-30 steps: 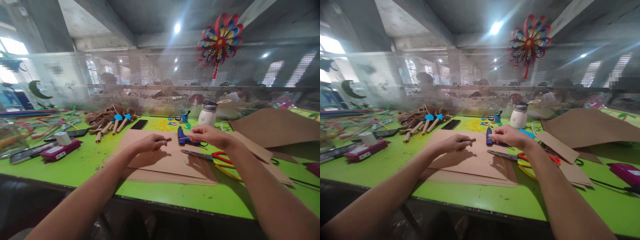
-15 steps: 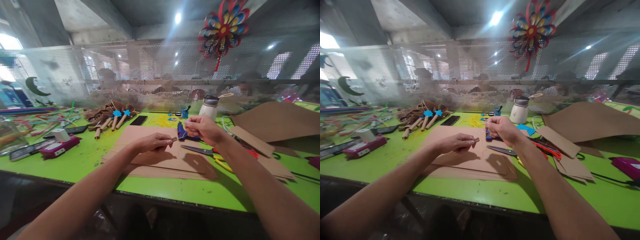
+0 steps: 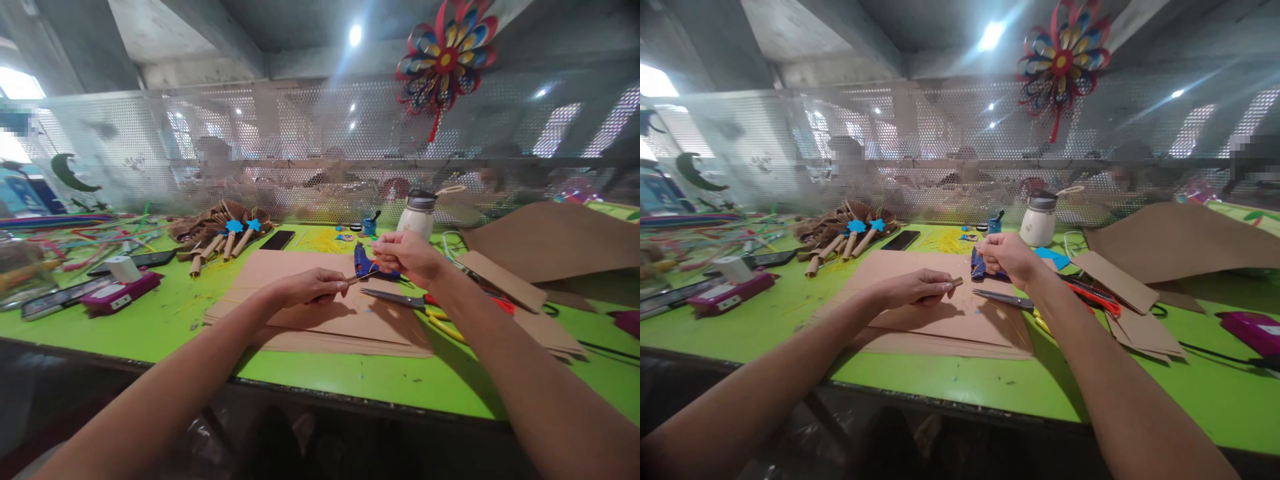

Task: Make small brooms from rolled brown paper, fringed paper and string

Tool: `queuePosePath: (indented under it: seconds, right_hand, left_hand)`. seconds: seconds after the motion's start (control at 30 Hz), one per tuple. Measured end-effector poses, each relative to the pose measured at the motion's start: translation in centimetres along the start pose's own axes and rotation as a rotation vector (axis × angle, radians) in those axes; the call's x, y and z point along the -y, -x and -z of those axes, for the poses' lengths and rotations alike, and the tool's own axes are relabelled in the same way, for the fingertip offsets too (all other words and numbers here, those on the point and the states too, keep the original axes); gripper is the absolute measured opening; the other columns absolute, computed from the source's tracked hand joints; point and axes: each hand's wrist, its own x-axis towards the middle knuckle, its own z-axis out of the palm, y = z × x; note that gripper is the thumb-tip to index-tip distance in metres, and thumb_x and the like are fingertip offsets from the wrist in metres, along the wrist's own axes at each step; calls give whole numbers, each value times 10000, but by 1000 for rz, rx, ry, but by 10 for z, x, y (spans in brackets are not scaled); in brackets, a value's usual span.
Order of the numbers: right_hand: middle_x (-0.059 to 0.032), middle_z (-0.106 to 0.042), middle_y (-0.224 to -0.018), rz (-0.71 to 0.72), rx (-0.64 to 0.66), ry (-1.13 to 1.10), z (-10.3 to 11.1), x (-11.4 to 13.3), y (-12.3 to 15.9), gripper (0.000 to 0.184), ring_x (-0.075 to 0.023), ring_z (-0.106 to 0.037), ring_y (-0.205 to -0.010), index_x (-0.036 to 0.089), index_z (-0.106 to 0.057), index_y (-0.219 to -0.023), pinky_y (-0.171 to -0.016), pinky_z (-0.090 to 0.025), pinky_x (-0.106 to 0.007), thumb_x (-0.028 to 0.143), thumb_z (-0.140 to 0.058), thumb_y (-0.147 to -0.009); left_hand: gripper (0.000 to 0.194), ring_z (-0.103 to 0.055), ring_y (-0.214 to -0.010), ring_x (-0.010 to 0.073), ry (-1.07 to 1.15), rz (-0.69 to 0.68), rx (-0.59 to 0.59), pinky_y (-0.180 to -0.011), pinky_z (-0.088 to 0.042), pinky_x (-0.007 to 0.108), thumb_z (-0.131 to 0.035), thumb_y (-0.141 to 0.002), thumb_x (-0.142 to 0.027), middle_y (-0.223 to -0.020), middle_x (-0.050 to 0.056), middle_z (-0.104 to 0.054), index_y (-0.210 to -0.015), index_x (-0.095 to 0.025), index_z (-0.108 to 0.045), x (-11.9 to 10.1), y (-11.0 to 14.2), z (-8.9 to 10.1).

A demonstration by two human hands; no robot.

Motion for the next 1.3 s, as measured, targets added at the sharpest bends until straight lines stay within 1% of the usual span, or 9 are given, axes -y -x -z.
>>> queuePosePath:
  seconds: [0.13, 0.27, 0.47, 0.6, 0.77, 0.9, 1.0, 1.17, 1.3]
  right_hand:
    - [48, -432, -487, 3, 36, -34, 2, -7, -3, 290, -69, -388, -443, 170, -519, -565, -441, -314, -240, 326, -754, -631]
    - [8, -569, -589, -4, -1, -105, 3, -12, -5, 220, -110, -542, -562, 164, -572, -632, -610, -470, -286, 301, -745, -647]
    - [-68, -677, -756, 4, -14, -164, 1, -14, -4, 138, -180, -635, -765, 158, -604, -693, -729, -502, -336, 265, -691, -704]
    - [-77, -685, -803, 33, -74, -174, 1, -16, -6, 137, -196, -647, -811, 174, -599, -710, -719, -514, -329, 266, -698, -690]
    - [-54, -638, -711, 54, -424, 295, 7, -25, -16, 136, -183, -609, -645, 174, -598, -685, -577, -479, -309, 263, -692, -643]
    - [-41, -615, -710, 259, -665, 646, 8, -20, -14, 79, -170, -538, -638, 174, -633, -686, -592, -416, -296, 220, -659, -627]
    - [-22, -575, -570, 310, -528, 653, -11, -15, -5, 182, -147, -485, -526, 162, -643, -670, -511, -369, -278, 337, -609, -704]
    - [27, -495, -451, 18, -31, 336, -63, -25, 9, 310, -105, -412, -394, 156, -661, -731, -425, -334, -253, 462, -624, -703]
    - [8, -550, -568, -4, -59, 306, -86, -40, 10, 255, -120, -464, -468, 171, -631, -733, -457, -364, -259, 405, -688, -647]
  left_hand:
    - [318, -388, -473, 76, 123, 38, -24, -445, -295, 199, -446, -864, -487, -586, -38, -451, -826, -178, -509, 8, -1, 0]
    - [310, -513, -484, 97, 307, 78, -3, -454, -357, 199, -395, -890, -484, -597, -10, -555, -915, -184, -471, 10, -2, 0]
    - [212, -658, -623, 202, 575, 37, 137, -521, -484, 289, -387, -912, -405, -707, 73, -660, -927, -194, -402, 0, -1, 0]
    - [183, -665, -628, 211, 654, 45, 142, -528, -505, 311, -407, -912, -373, -747, 92, -675, -930, -192, -400, 2, -1, 0]
    - [134, -672, -677, 187, 733, 9, 34, -603, -523, 292, -447, -906, -303, -791, 117, -687, -892, -171, -429, 5, -4, 2]
    - [119, -671, -686, 166, 846, 3, -201, -658, -522, 274, -433, -903, -224, -803, 135, -687, -851, -128, -479, -2, -8, 4]
    - [164, -664, -649, 155, 958, 20, -394, -688, -520, 278, -376, -899, -152, -733, 120, -674, -809, -107, -506, -9, -12, 9]
    - [84, -654, -618, 149, 969, -60, -695, -690, -525, 282, -431, -864, -103, -662, 75, -649, -813, -121, -496, -18, -18, 17]
    - [11, -645, -610, 134, 880, -153, -831, -666, -519, 268, -504, -852, -140, -674, 55, -659, -847, -142, -495, -28, -19, 15]
